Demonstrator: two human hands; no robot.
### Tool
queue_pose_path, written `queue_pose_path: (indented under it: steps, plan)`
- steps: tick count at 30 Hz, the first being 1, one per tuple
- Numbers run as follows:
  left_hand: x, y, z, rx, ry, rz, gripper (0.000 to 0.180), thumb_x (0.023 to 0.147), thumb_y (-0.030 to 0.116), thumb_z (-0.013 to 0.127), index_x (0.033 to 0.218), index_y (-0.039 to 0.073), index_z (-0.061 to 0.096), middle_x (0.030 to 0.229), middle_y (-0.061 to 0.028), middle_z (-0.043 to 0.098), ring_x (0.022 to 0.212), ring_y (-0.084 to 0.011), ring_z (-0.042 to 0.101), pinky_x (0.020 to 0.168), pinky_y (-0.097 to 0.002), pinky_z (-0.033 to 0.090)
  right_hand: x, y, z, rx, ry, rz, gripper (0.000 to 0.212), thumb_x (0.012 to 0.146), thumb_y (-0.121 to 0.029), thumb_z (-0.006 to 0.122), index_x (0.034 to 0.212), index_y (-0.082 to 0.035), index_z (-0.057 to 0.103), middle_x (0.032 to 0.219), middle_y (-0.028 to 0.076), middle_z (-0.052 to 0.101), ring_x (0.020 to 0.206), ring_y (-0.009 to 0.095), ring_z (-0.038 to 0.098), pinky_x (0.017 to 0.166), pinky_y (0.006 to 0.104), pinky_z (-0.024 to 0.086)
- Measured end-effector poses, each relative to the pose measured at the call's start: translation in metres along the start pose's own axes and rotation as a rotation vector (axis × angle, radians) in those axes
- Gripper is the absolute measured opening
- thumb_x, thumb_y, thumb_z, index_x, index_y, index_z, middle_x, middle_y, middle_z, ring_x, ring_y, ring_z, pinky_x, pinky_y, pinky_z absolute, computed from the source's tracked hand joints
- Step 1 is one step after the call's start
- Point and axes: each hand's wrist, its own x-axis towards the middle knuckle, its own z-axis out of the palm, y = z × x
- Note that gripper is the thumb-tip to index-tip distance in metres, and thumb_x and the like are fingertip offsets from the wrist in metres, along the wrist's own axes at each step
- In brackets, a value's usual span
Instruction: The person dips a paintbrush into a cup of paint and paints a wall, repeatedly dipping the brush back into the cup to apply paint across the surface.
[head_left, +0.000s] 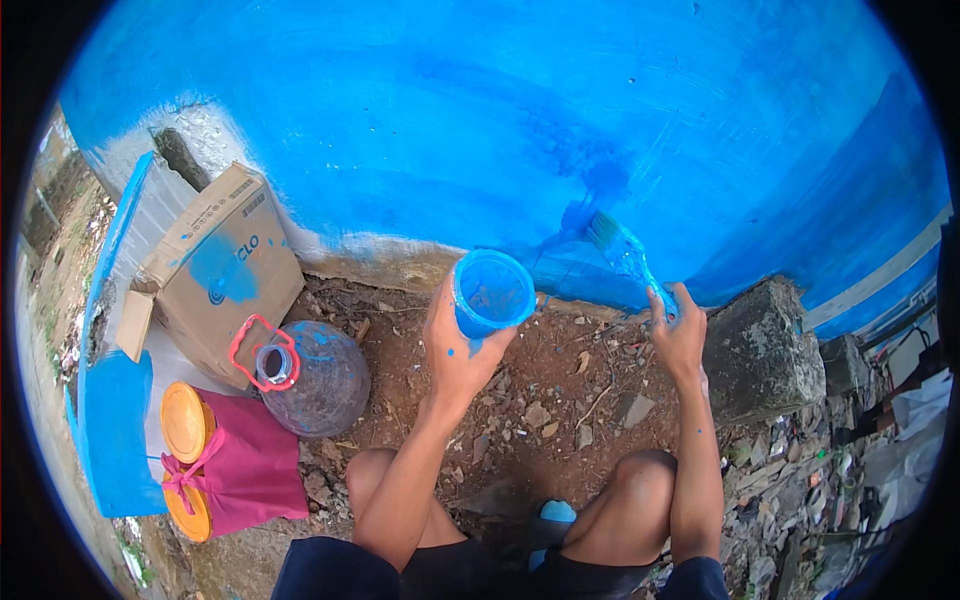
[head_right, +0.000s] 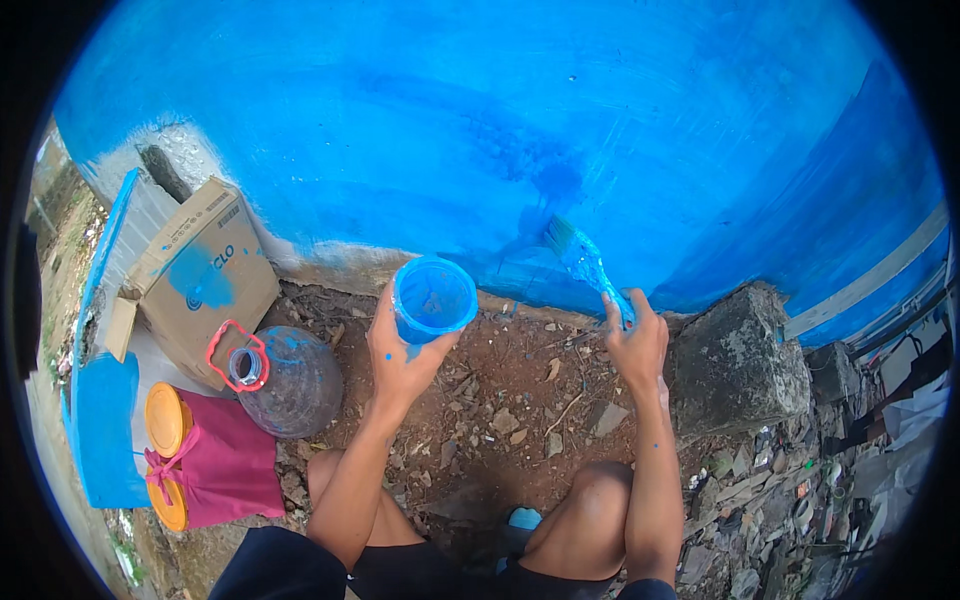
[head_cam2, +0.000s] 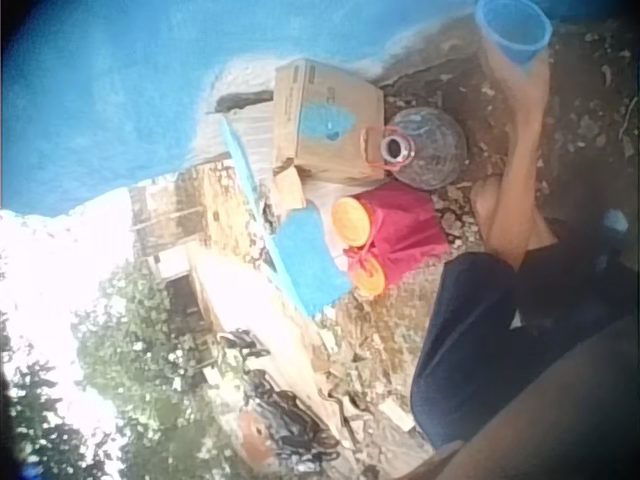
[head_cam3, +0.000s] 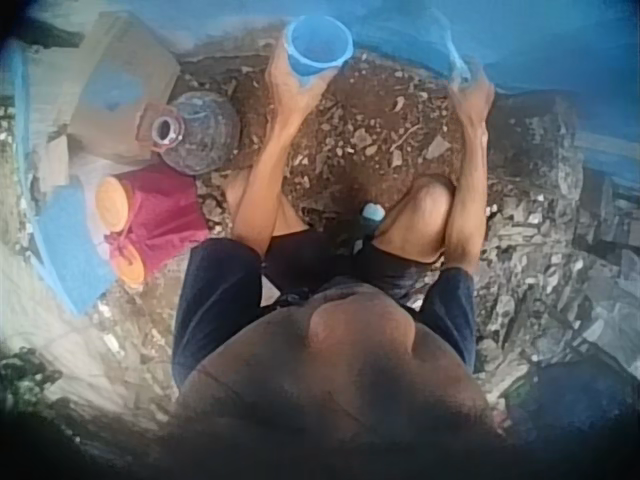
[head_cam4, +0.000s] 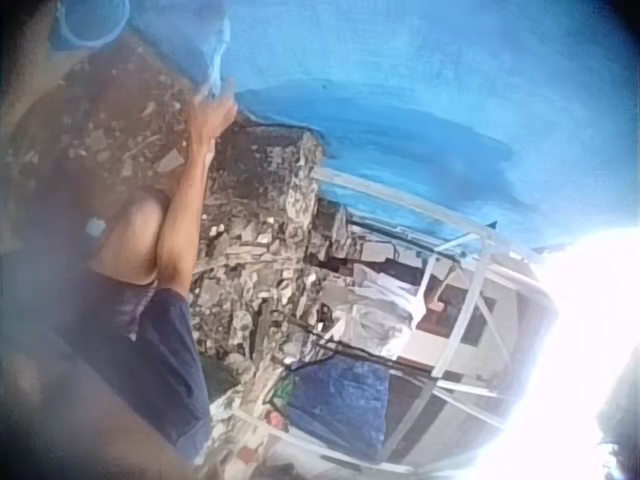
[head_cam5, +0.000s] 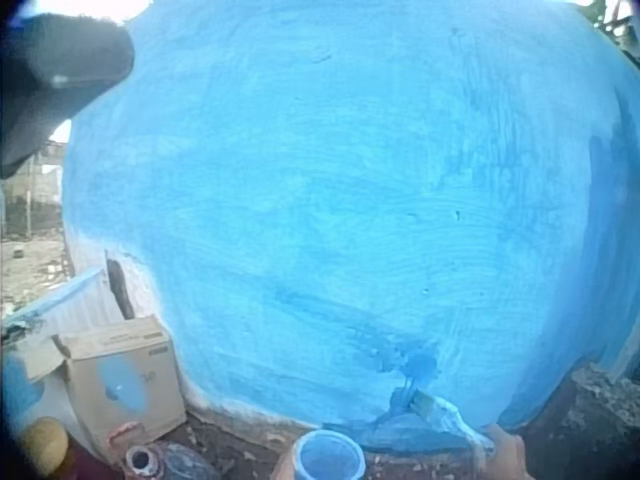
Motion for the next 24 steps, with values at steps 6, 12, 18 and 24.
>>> queue_pose_path:
  steps: [6,12,18,24]
  plan:
    - [0.005,-0.001,0.003,-0.024,0.007,-0.020,0.070,0.072,0.009,0.084,0.134,0.000,0.053,0.121,-0.0140,0.065,0.110,-0.0229,0.064,0.096,-0.0367,0.050,-0.011,-0.012,-0.016,0.128,-0.016,-0.068,0.020,0.094,-0.016,0.067,0.105,0.001,0.065,0.071,0.019,0.067,0.057,0.029,0.065,0.055,0.0391,0.046]
    - [0.000,-0.005,0.008,0.019,-0.003,-0.002,0.070,0.072,0.009,0.085,0.134,-0.001,0.053,0.121,-0.0138,0.065,0.111,-0.0226,0.064,0.096,-0.0369,0.051,0.004,-0.015,0.005,0.078,-0.025,-0.034,0.022,0.093,-0.020,0.068,0.105,-0.002,0.066,0.072,0.019,0.067,0.061,0.033,0.064,0.058,0.0419,0.048]
    - [-0.001,-0.010,0.003,-0.002,0.009,-0.024,0.069,0.071,0.008,0.085,0.132,-0.001,0.054,0.119,-0.0156,0.065,0.110,-0.0257,0.065,0.095,-0.0383,0.051,0.003,0.024,0.017,-0.092,-0.017,0.056,0.025,0.094,-0.028,0.066,0.108,-0.007,0.066,0.075,0.020,0.068,0.071,0.042,0.065,0.064,0.0480,0.049]
    - [0.006,-0.009,0.000,-0.034,0.059,-0.079,0.071,0.071,0.011,0.086,0.133,-0.001,0.054,0.120,-0.0167,0.064,0.110,-0.0276,0.065,0.094,-0.0396,0.051,-0.013,0.054,-0.002,-0.252,-0.120,0.094,0.026,0.094,-0.030,0.064,0.106,-0.007,0.065,0.079,0.022,0.069,0.079,0.045,0.066,0.070,0.0518,0.050]
